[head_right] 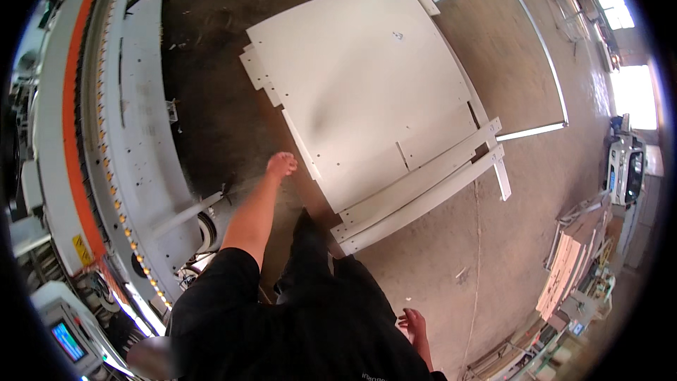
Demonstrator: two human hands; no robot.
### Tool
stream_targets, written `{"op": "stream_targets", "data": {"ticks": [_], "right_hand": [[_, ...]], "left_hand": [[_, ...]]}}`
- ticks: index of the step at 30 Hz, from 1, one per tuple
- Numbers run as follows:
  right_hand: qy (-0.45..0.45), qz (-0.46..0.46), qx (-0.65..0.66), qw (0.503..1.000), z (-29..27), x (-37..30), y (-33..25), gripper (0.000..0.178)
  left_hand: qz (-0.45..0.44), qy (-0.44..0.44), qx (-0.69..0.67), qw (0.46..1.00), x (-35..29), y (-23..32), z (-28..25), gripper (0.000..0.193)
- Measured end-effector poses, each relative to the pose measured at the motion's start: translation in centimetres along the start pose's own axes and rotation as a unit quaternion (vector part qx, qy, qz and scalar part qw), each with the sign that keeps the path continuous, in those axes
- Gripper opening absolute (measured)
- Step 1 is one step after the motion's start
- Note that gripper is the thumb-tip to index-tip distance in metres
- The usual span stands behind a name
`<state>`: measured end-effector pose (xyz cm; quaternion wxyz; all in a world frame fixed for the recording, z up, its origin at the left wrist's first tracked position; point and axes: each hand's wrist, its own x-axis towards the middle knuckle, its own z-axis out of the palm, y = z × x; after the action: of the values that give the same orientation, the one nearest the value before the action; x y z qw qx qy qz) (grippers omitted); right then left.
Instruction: The person repeatedly picks up white rectangular panels from a conveyor belt and stacks them on the floor. The person handles the panels one at a time, placing them into a growing pile.
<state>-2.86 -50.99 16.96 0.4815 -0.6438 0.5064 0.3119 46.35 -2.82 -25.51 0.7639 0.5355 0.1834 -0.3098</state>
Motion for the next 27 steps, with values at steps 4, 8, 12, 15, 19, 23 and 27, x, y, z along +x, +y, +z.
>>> {"op": "stream_targets", "data": {"ticks": [4, 8, 12, 15, 19, 23, 27], "right_hand": [[0.057, 0.032, -0.053, 0.996, 3.3, -4.2, 3.4, 0.037], [0.004, -0.202, -0.498, 0.843, -5.4, -10.9, 16.2, 0.037], [0.035, 0.136, -0.217, 0.966, 3.5, -8.9, 12.8, 0.042], [0.001, 0.093, -0.196, 0.976, 1.2, -9.0, 7.2, 0.043], [0.077, 0.202, -0.005, 0.976, 1.4, -6.3, 0.9, 0.042], [0.058, 0.174, 0.046, 0.982, -1.2, -0.8, 2.3, 0.041], [0.036, 0.02, -0.096, 0.995, -1.8, 9.3, -2.9, 0.04]], "left_hand": [[0.005, 0.169, 0.129, 0.977, 8.6, 7.9, 0.5, 0.021], [0.0, 0.275, 0.224, 0.935, 15.6, 4.8, -4.4, 0.016], [-0.001, 0.289, 0.052, 0.956, 22.0, 12.6, -1.6, 0.018], [0.053, 0.339, 0.098, 0.934, 25.1, 9.7, -5.0, 0.023], [0.02, 0.34, 0.056, 0.939, 25.3, 9.5, -4.6, 0.049], [-0.002, 0.336, 0.102, 0.936, 18.3, 11.0, 0.2, 0.046], [-0.048, 0.352, 0.123, 0.926, 8.7, 11.0, 7.8, 0.039]]}}
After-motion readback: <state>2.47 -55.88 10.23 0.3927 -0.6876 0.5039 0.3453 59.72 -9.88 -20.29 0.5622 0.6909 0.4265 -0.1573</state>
